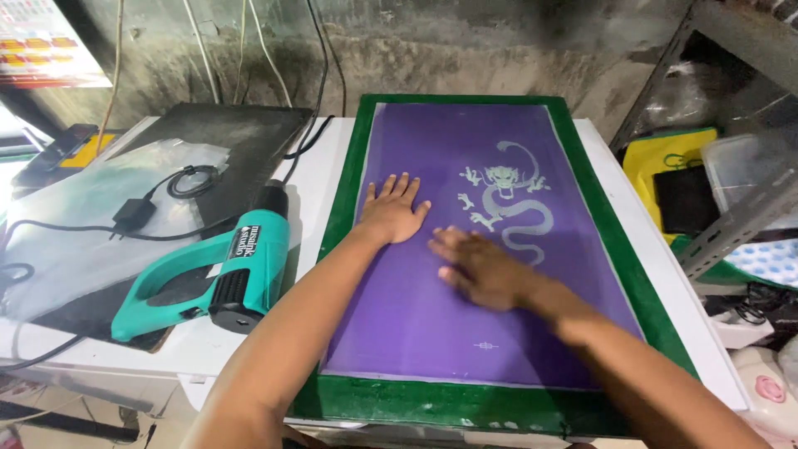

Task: The person rubs the mesh surface of a screen printing frame with their hands and uses a small tool to press the mesh into the frame's edges.

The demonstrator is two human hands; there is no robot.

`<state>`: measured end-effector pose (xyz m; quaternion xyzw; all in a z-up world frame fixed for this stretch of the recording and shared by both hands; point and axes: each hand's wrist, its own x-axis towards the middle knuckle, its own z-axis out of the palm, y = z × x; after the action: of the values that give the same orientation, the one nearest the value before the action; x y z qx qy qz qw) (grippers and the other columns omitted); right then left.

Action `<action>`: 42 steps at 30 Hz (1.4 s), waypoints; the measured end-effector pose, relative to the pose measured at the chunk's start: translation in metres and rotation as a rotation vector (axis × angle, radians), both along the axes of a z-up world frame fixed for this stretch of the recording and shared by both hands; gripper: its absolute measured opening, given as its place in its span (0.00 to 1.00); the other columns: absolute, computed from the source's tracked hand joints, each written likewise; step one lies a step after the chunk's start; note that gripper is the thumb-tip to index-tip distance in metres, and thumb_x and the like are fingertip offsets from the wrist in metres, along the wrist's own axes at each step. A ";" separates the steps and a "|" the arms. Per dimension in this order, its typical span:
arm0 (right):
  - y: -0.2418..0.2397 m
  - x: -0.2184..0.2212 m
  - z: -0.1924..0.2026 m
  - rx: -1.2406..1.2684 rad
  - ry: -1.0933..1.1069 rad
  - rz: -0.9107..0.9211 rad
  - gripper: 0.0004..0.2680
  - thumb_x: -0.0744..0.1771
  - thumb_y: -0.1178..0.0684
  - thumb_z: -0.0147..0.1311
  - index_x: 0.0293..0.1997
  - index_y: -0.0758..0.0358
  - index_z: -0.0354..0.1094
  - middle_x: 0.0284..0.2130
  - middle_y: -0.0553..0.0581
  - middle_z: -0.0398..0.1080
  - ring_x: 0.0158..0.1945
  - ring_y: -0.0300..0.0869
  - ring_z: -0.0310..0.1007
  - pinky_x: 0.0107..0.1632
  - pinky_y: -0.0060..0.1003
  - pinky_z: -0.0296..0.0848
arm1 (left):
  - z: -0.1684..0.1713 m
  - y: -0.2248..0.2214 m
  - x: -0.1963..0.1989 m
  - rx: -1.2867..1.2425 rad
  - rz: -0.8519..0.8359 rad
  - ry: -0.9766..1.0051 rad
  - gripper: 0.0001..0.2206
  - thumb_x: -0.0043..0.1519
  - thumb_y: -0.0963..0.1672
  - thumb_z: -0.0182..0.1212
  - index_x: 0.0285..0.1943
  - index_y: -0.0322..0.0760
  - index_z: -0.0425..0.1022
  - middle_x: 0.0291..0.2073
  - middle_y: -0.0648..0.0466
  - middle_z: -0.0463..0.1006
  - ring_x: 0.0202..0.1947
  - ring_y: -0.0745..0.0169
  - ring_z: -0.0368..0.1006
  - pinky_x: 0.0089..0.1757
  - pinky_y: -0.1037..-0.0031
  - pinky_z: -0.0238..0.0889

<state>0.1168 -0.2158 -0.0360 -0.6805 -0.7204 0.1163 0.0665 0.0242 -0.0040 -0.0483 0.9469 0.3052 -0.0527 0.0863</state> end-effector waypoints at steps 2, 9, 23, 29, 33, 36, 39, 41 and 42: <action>0.004 -0.003 -0.005 -0.006 -0.017 0.023 0.22 0.72 0.42 0.36 0.77 0.56 0.48 0.74 0.63 0.49 0.76 0.60 0.45 0.73 0.66 0.45 | -0.006 0.003 0.000 0.002 -0.006 0.000 0.32 0.71 0.58 0.22 0.83 0.49 0.41 0.81 0.54 0.40 0.80 0.53 0.33 0.71 0.46 0.23; 0.044 0.190 -0.135 0.515 -0.884 0.203 0.22 0.72 0.44 0.38 0.77 0.55 0.46 0.67 0.59 0.58 0.75 0.53 0.53 0.76 0.51 0.50 | 0.004 -0.006 -0.022 -0.042 -0.045 -0.047 0.31 0.71 0.56 0.23 0.83 0.47 0.41 0.82 0.53 0.39 0.81 0.52 0.31 0.71 0.47 0.22; 0.075 0.052 -0.038 0.224 -0.092 -0.015 0.25 0.70 0.39 0.35 0.74 0.65 0.45 0.72 0.72 0.46 0.77 0.60 0.41 0.73 0.56 0.44 | 0.013 -0.012 -0.026 -0.130 -0.023 -0.045 0.32 0.67 0.54 0.24 0.83 0.47 0.34 0.82 0.56 0.30 0.80 0.57 0.21 0.71 0.52 0.11; 0.084 0.062 -0.034 -0.131 -0.018 -0.186 0.27 0.70 0.34 0.30 0.79 0.46 0.35 0.78 0.53 0.37 0.81 0.48 0.30 0.76 0.56 0.32 | 0.011 -0.010 -0.027 -0.132 -0.025 -0.070 0.32 0.67 0.54 0.23 0.83 0.46 0.35 0.82 0.56 0.31 0.80 0.57 0.22 0.71 0.52 0.11; 0.074 0.111 -0.036 -0.152 -0.078 -0.379 0.25 0.69 0.33 0.31 0.79 0.40 0.38 0.79 0.48 0.36 0.82 0.44 0.29 0.77 0.56 0.31 | 0.014 -0.012 -0.030 -0.146 -0.026 -0.071 0.33 0.67 0.56 0.24 0.83 0.46 0.34 0.82 0.56 0.31 0.80 0.57 0.22 0.70 0.52 0.11; 0.050 0.159 -0.030 -0.194 -0.025 -0.576 0.29 0.67 0.25 0.25 0.78 0.38 0.40 0.79 0.40 0.36 0.82 0.40 0.29 0.78 0.58 0.28 | 0.015 -0.012 -0.031 -0.153 -0.036 -0.088 0.33 0.67 0.56 0.24 0.82 0.46 0.34 0.81 0.55 0.31 0.80 0.56 0.21 0.70 0.52 0.10; 0.032 0.247 -0.048 -0.301 -0.163 -0.993 0.37 0.65 0.18 0.26 0.80 0.48 0.35 0.80 0.53 0.32 0.82 0.55 0.29 0.74 0.72 0.24 | 0.014 -0.013 -0.031 -0.142 -0.039 -0.092 0.33 0.67 0.56 0.23 0.82 0.45 0.34 0.81 0.54 0.31 0.80 0.55 0.21 0.70 0.52 0.11; 0.020 0.284 -0.070 -0.195 -0.336 -1.045 0.35 0.65 0.24 0.32 0.77 0.58 0.44 0.79 0.59 0.38 0.82 0.55 0.31 0.73 0.66 0.33 | 0.017 -0.012 -0.032 -0.137 -0.040 -0.077 0.34 0.67 0.56 0.23 0.83 0.45 0.34 0.82 0.55 0.31 0.80 0.55 0.21 0.70 0.51 0.11; 0.012 0.303 -0.082 -0.090 -0.510 -1.087 0.34 0.65 0.30 0.38 0.75 0.67 0.54 0.79 0.64 0.43 0.82 0.55 0.34 0.72 0.61 0.42 | 0.017 -0.013 -0.031 -0.136 -0.040 -0.059 0.34 0.67 0.56 0.23 0.83 0.45 0.33 0.82 0.55 0.31 0.80 0.55 0.21 0.70 0.51 0.12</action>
<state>0.4203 -0.2038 -0.1182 -0.9598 -0.2570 -0.0708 -0.0875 -0.0064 -0.0168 -0.0316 0.9459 0.2793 -0.0470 0.1582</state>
